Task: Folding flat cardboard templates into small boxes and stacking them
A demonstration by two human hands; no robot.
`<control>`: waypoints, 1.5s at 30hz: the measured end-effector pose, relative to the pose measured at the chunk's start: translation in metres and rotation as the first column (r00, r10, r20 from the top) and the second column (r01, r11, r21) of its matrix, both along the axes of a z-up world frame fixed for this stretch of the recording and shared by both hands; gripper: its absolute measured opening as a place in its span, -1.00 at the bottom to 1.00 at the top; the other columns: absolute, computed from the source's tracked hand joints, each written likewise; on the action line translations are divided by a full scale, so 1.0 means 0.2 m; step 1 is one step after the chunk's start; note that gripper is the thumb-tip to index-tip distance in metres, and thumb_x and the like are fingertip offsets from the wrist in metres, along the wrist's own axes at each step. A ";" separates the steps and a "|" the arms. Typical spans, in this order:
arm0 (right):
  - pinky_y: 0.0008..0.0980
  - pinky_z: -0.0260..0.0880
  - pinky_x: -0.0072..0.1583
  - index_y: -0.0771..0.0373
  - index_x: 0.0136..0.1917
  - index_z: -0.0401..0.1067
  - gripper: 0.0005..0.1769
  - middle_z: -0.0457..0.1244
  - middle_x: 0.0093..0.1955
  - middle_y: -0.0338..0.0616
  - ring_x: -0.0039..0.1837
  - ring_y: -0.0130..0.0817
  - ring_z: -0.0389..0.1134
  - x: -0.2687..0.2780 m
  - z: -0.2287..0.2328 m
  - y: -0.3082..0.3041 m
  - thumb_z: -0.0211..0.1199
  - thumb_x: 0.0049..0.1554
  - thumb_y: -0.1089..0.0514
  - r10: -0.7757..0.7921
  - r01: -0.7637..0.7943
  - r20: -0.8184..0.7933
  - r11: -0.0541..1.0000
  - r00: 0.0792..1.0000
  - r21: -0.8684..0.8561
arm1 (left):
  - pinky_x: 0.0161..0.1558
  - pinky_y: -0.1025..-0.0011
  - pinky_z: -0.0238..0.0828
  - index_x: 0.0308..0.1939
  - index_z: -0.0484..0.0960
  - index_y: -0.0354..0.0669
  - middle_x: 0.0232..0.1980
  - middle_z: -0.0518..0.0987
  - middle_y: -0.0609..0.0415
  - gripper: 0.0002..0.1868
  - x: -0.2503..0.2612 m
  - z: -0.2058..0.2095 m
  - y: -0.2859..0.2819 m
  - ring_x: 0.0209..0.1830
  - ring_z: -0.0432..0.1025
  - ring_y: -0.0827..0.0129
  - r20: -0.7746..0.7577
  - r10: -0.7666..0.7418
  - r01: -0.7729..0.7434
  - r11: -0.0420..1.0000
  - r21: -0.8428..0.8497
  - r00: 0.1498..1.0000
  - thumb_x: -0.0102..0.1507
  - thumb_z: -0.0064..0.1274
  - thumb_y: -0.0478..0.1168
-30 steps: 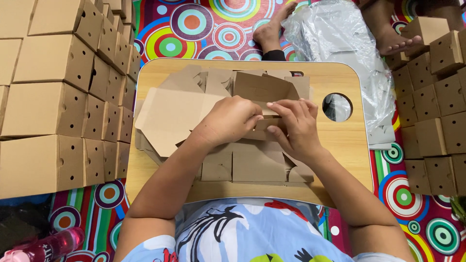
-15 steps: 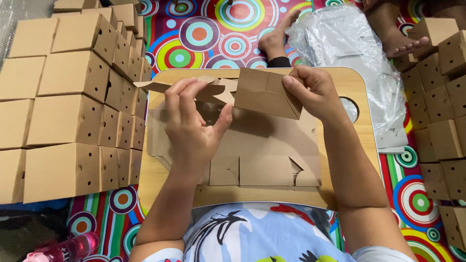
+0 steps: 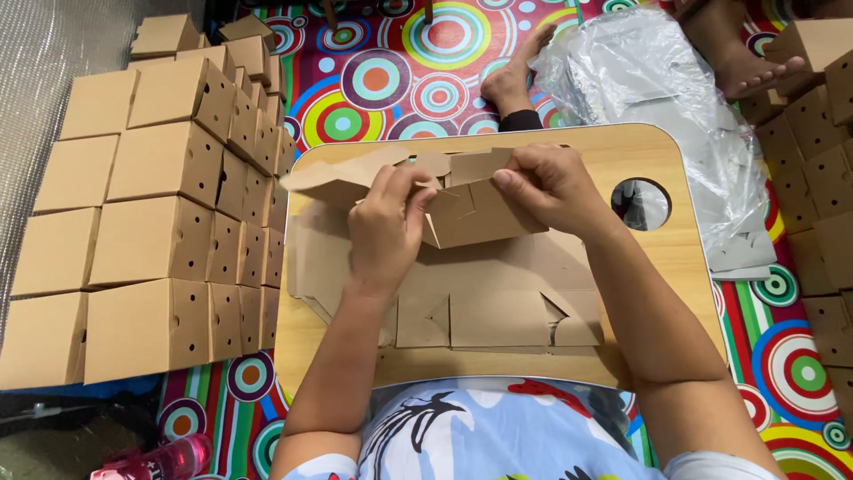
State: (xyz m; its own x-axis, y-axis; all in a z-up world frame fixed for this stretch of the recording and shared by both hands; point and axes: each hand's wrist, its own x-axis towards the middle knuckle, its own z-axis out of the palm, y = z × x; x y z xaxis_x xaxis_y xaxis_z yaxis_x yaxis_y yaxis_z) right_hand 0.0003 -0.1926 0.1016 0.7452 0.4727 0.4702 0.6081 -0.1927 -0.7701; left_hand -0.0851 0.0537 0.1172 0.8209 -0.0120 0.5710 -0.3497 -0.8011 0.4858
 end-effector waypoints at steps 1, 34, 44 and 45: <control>-0.31 0.18 -0.17 0.23 -0.27 0.47 -0.71 0.05 -0.51 -0.10 -0.38 -0.23 0.13 0.01 -0.01 -0.01 0.26 0.29 0.13 -0.002 0.002 0.000 1.000 1.000 0.001 | -0.28 0.21 0.56 -0.05 0.57 0.20 -0.22 0.48 0.33 -0.87 0.01 0.01 -0.02 -0.30 0.58 0.22 0.000 -0.002 0.002 1.000 0.001 1.000 0.35 0.09 -0.03; -0.31 0.22 -0.02 0.17 -0.31 0.37 -0.63 0.03 -0.50 -0.20 -0.34 -0.18 0.15 -0.02 0.03 -0.02 0.25 0.32 0.07 -0.061 0.060 0.171 0.998 0.983 0.011 | -0.38 0.35 0.55 -0.11 0.59 0.01 -0.32 0.51 0.19 -0.71 -0.04 -0.03 -0.11 -0.40 0.56 0.29 0.044 0.038 -0.034 0.996 -0.079 0.998 0.26 0.27 0.03; -0.19 0.18 0.08 0.13 -0.24 0.36 -0.69 0.14 -0.36 -0.18 -0.21 -0.09 0.25 -0.09 0.02 0.05 0.18 0.33 0.03 0.052 -0.029 0.309 0.997 0.950 -0.076 | -0.18 0.25 0.41 0.52 0.28 -0.04 0.18 0.42 -0.02 0.09 -0.11 -0.09 -0.23 -0.09 0.48 0.16 0.156 -0.119 0.056 0.932 0.359 0.981 -0.03 0.29 0.21; -0.18 0.18 0.08 0.13 -0.24 0.37 -0.70 0.14 -0.35 -0.17 -0.20 -0.08 0.25 -0.10 0.03 0.05 0.18 0.32 0.03 0.057 -0.037 0.313 0.997 0.948 -0.071 | -0.18 0.22 0.37 0.55 0.21 -0.10 0.23 0.41 -0.07 0.42 -0.12 -0.10 -0.24 -0.09 0.43 0.12 0.158 -0.089 0.017 0.913 0.408 0.983 -0.33 0.55 0.14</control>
State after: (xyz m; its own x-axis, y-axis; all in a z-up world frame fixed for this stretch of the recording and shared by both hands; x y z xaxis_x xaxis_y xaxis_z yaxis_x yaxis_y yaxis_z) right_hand -0.0194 -0.1822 0.1069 0.5409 0.5402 0.6447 0.8268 -0.2006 -0.5255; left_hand -0.1082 0.0056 0.0969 0.7036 -0.3119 0.6384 -0.4453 -0.8938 0.0540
